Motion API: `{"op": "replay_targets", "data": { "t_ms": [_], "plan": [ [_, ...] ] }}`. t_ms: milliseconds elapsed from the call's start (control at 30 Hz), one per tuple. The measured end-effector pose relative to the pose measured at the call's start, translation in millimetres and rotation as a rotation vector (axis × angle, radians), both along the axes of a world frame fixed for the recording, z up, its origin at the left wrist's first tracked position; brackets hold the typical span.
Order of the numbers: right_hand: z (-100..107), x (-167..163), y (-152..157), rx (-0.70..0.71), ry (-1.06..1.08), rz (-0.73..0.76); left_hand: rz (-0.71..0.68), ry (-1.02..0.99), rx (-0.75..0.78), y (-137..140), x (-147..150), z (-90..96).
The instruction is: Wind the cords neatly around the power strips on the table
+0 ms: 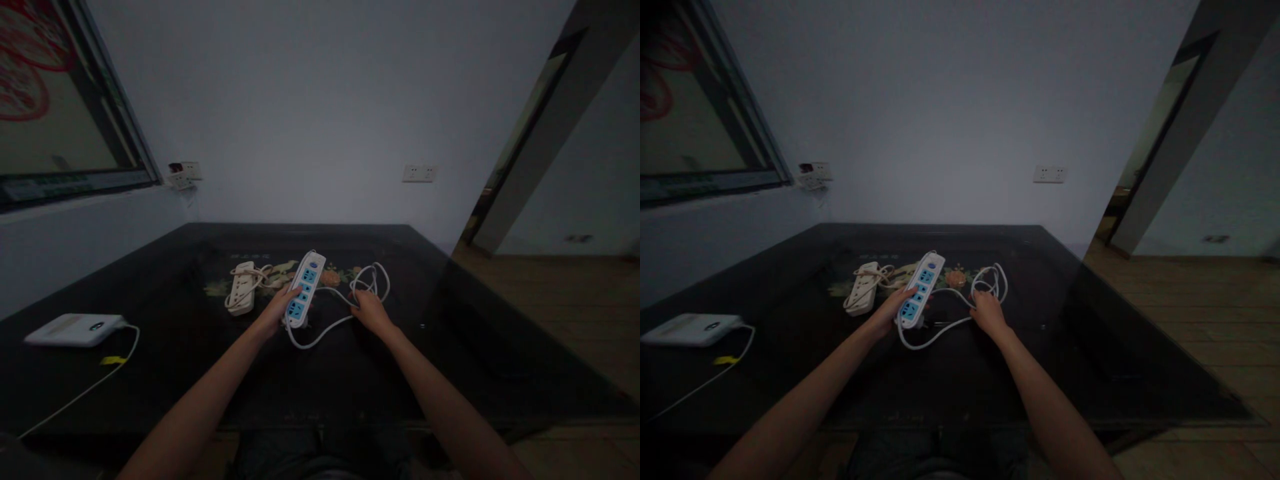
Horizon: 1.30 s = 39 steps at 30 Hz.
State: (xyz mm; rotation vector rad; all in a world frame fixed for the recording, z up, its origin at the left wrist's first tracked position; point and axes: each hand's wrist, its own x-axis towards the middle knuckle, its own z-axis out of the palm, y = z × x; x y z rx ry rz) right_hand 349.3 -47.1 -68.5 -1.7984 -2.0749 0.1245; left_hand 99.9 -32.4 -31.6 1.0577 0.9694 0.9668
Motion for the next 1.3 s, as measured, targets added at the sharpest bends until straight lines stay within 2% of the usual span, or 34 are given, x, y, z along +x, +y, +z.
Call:
{"op": "replay_targets", "data": {
  "t_ms": [200, 500, 567, 667, 767, 967, 1167, 1300],
  "plan": [
    [3, 1, -4, 0.02, -0.018, -0.001, -0.024, 0.004, 0.002, 0, -1, -2.2],
    [25, 17, -6, 0.277, 0.041, -0.035, -0.128, -0.012, 0.027, -7, 0, -1.6],
    [29, 19, -7, 0.366, 0.062, -0.082, -0.169, -0.012, 0.049, -10, -1, -0.6],
    [31, 21, -10, 0.604, 0.107, -0.139, -0.258, 0.013, 0.082, -14, 0, 0.8],
    [31, 20, -11, 0.764, 0.153, -0.093, -0.346, 0.058, 0.115, -17, 1, 0.7],
    [35, 10, -14, 0.736, 0.343, 0.011, -0.388, 0.152, 0.181, -21, 4, -0.2],
    [43, 0, -24, 0.614, 0.46, -0.028, -0.39, 0.163, 0.204, -27, 4, 6.6],
    [45, -2, -26, 0.545, 0.47, -0.054, -0.425, 0.191, 0.227, -27, 7, 3.2]
  ]
}}
